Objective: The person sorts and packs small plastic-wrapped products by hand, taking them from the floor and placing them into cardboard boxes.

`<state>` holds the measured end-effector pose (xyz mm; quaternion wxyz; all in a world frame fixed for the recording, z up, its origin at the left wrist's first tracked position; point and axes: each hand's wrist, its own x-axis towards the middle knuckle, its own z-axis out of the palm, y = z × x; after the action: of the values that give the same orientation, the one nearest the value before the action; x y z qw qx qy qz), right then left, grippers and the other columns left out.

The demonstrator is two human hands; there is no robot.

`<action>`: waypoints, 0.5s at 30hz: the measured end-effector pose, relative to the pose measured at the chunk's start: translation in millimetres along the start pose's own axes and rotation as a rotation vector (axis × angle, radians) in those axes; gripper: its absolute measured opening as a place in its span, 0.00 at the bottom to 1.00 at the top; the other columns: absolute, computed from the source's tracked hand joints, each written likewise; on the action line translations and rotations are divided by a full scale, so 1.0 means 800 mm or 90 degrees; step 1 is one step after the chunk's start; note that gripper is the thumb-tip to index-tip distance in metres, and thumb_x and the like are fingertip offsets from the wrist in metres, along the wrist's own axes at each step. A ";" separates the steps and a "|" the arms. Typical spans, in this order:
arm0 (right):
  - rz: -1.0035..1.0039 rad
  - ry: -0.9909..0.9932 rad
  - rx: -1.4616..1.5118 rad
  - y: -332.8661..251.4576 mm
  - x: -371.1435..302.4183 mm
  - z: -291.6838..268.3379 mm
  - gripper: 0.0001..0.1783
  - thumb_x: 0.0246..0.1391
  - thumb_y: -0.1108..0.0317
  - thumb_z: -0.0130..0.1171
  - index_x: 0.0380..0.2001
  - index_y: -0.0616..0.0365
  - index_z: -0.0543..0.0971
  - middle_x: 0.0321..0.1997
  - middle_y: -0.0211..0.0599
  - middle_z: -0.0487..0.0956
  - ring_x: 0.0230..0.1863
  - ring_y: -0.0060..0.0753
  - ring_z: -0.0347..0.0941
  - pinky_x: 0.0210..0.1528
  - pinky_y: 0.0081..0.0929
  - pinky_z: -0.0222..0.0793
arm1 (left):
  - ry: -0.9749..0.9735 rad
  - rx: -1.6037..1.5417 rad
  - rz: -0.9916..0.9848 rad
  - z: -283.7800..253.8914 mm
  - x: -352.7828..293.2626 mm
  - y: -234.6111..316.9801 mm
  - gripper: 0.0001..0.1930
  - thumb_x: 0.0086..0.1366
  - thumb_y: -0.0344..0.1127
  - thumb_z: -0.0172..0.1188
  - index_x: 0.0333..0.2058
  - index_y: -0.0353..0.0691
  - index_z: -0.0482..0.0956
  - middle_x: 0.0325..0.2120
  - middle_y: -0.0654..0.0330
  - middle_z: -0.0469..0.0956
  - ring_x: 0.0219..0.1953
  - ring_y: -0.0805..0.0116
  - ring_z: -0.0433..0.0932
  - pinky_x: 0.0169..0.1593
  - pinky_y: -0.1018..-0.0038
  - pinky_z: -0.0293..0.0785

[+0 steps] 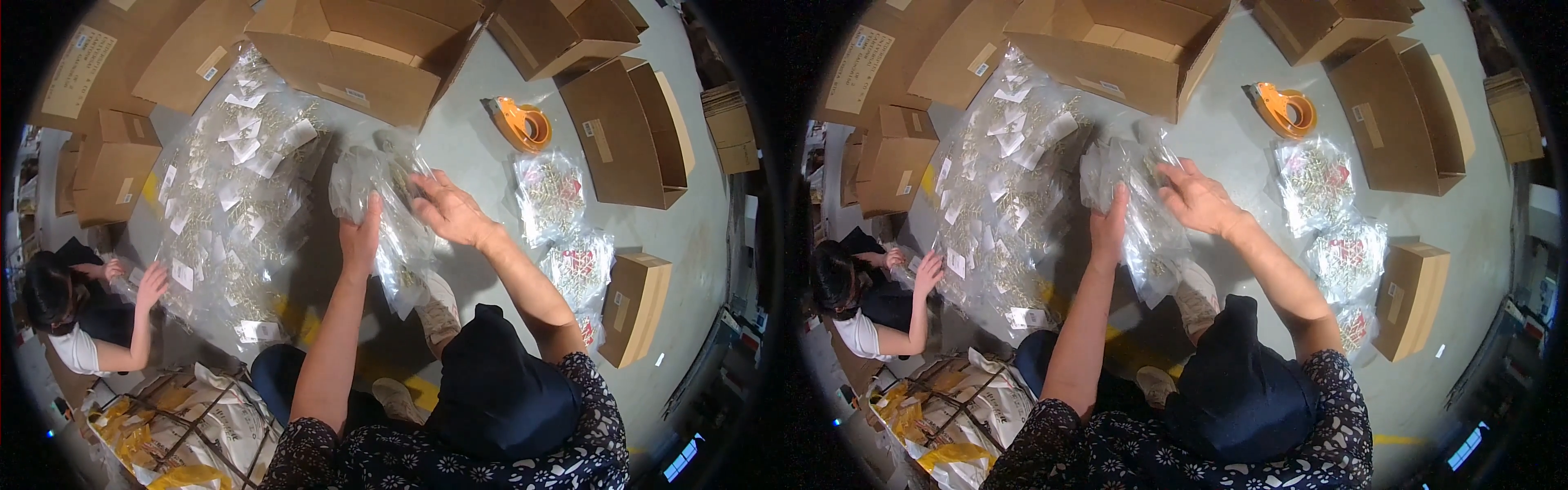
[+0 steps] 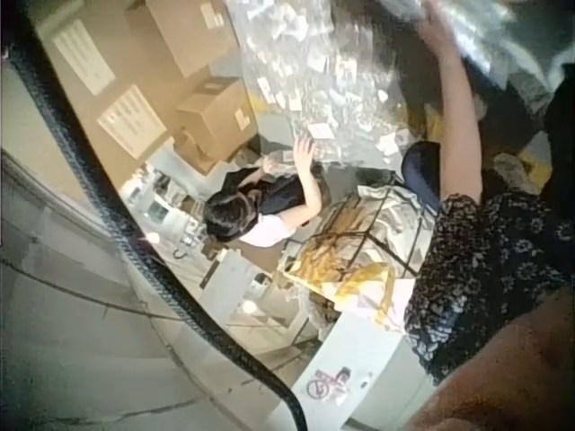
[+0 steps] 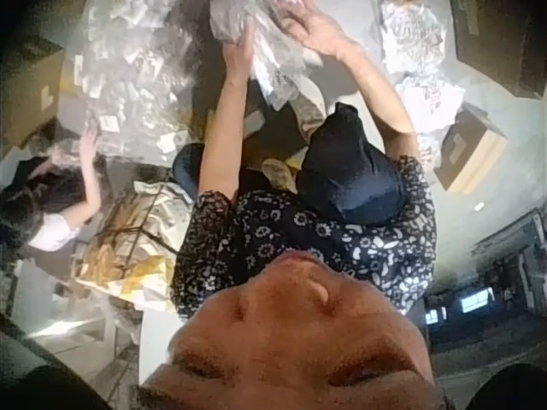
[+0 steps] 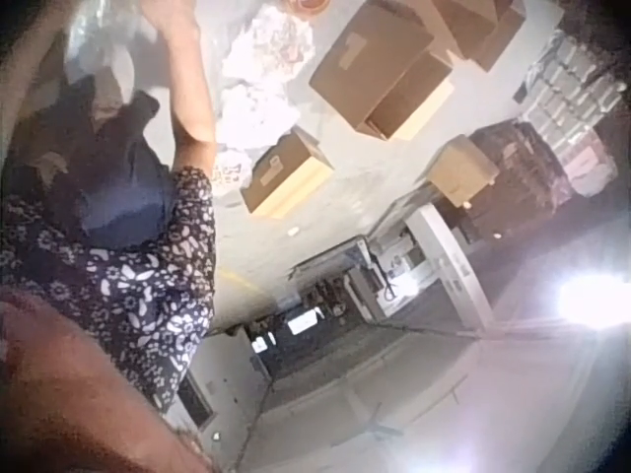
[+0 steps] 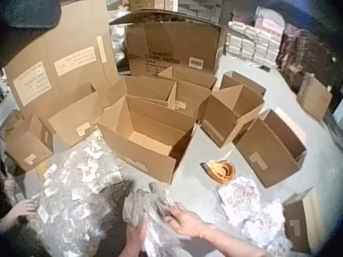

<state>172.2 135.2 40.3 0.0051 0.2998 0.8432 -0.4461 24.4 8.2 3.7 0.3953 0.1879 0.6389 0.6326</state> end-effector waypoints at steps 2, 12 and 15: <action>0.022 -0.004 0.002 -0.013 -0.005 -0.004 0.36 0.55 0.54 0.52 0.63 0.59 0.58 0.58 0.64 0.63 0.58 0.58 0.64 0.59 0.41 0.62 | 0.004 -0.005 -0.016 0.002 0.001 0.003 0.28 0.65 0.42 0.57 0.58 0.32 0.63 0.54 0.54 0.68 0.54 0.67 0.68 0.58 0.72 0.62; 0.073 -0.017 -0.080 -0.028 -0.004 -0.001 0.51 0.44 0.42 0.61 0.63 0.62 0.55 0.58 0.65 0.62 0.54 0.59 0.67 0.57 0.43 0.65 | 0.027 0.011 -0.039 0.010 0.000 0.008 0.30 0.64 0.43 0.59 0.58 0.31 0.62 0.55 0.52 0.68 0.55 0.65 0.67 0.58 0.71 0.62; 0.079 -0.032 -0.064 -0.032 -0.003 -0.002 0.48 0.45 0.46 0.60 0.62 0.63 0.55 0.57 0.62 0.63 0.53 0.58 0.68 0.55 0.43 0.66 | 0.032 0.001 -0.049 0.006 0.001 0.006 0.30 0.64 0.42 0.58 0.59 0.30 0.61 0.55 0.52 0.67 0.56 0.65 0.67 0.58 0.71 0.62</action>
<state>161.4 124.3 60.9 0.0692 0.3394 0.8441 -0.4093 25.8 12.6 8.4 0.4032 0.1478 0.6557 0.6210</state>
